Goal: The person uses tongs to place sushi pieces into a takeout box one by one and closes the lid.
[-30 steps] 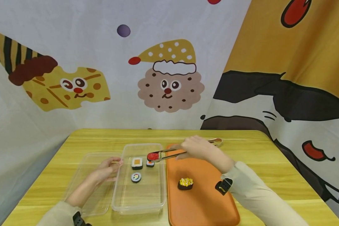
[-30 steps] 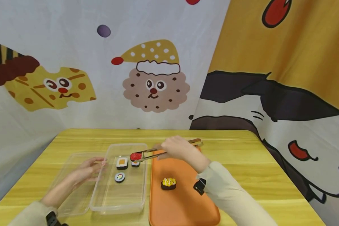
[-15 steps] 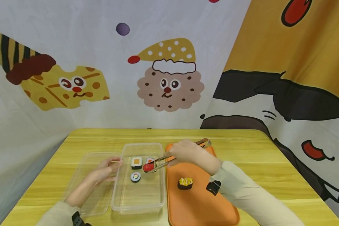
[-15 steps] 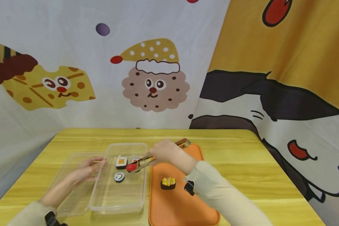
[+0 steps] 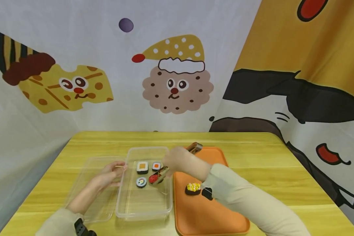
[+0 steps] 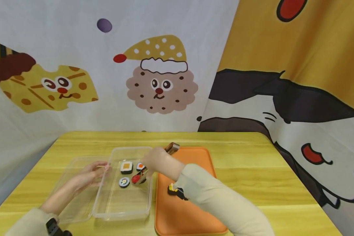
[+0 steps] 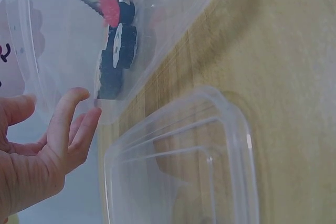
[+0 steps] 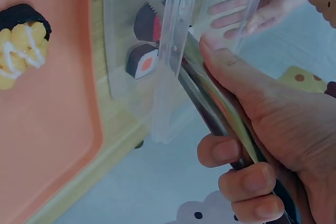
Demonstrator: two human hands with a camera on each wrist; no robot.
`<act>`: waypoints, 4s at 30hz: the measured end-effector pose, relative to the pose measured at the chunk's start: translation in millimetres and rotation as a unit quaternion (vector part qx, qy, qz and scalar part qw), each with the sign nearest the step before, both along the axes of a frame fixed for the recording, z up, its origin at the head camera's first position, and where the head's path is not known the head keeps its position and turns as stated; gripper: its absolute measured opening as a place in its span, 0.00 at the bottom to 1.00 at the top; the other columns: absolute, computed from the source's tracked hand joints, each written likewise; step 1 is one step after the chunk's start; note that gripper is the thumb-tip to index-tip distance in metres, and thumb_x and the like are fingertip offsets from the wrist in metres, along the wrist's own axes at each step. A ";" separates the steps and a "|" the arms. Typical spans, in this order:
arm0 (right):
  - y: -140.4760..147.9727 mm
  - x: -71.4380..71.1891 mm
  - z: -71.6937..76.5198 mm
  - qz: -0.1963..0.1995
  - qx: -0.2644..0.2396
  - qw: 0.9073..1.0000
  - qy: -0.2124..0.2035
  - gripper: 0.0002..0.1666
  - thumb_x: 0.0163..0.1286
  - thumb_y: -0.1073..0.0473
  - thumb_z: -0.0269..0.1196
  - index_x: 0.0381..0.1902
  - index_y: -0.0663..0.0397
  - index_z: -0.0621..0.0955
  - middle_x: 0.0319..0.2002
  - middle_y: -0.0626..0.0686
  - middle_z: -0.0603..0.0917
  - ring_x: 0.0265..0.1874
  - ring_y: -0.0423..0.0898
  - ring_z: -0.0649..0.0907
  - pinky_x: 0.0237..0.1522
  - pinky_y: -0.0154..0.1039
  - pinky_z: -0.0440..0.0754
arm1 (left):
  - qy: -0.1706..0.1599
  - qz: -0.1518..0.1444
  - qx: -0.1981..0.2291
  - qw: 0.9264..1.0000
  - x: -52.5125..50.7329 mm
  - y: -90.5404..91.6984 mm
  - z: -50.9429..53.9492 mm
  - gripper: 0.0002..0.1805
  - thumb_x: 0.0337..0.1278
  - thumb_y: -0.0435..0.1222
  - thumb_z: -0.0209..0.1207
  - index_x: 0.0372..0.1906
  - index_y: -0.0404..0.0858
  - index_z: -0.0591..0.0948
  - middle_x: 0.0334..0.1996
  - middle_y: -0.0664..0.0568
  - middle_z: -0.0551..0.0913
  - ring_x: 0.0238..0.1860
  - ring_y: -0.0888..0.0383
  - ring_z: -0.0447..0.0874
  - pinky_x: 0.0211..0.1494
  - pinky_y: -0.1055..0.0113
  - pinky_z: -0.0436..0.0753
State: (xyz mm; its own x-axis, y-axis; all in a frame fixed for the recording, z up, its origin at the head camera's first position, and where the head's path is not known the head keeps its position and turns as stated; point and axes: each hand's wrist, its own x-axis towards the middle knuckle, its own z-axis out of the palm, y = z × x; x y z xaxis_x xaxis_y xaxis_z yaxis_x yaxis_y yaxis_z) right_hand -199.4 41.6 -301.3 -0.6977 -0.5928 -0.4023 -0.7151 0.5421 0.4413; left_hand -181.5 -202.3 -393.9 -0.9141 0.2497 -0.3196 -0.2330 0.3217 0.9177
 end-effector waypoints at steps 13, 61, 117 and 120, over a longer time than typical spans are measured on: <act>-0.2 -0.1 -4.2 0.025 0.014 0.999 0.028 0.24 0.55 0.33 0.56 0.41 0.38 0.82 0.34 0.40 0.82 0.13 0.35 0.60 0.15 0.26 0.62 | -0.003 -0.002 -0.003 1.000 -1.4 0.0 2.0 0.33 0.69 0.43 0.41 0.66 0.25 0.49 0.63 0.25 0.56 0.64 0.29 0.55 0.52 0.54 0.80; 197.1 3.7 -46.5 0.000 -0.352 0.931 -0.097 0.28 0.59 0.37 0.58 0.54 0.42 0.78 0.07 0.34 0.57 0.08 0.27 0.45 0.12 0.22 0.52 | 0.009 0.004 0.006 1.000 0.2 0.0 -1.4 0.32 0.68 0.42 0.43 0.65 0.23 0.50 0.61 0.24 0.58 0.61 0.30 0.61 0.50 0.54 0.81; 136.1 -17.3 -10.0 0.135 -0.298 0.926 0.190 0.25 0.59 0.41 0.60 0.52 0.43 0.79 0.06 0.40 0.56 0.09 0.34 0.49 0.11 0.27 0.42 | 0.002 0.003 0.003 1.000 1.2 0.1 0.8 0.33 0.69 0.43 0.41 0.66 0.24 0.48 0.63 0.24 0.55 0.63 0.29 0.57 0.50 0.55 0.81; 123.0 -20.1 -6.8 0.149 -0.309 0.919 0.194 0.25 0.59 0.41 0.60 0.51 0.43 0.79 0.04 0.42 0.60 0.08 0.35 0.50 0.11 0.27 0.44 | 0.002 0.004 0.001 1.000 1.6 0.9 1.7 0.32 0.69 0.42 0.41 0.66 0.24 0.49 0.63 0.24 0.56 0.63 0.30 0.57 0.50 0.55 0.81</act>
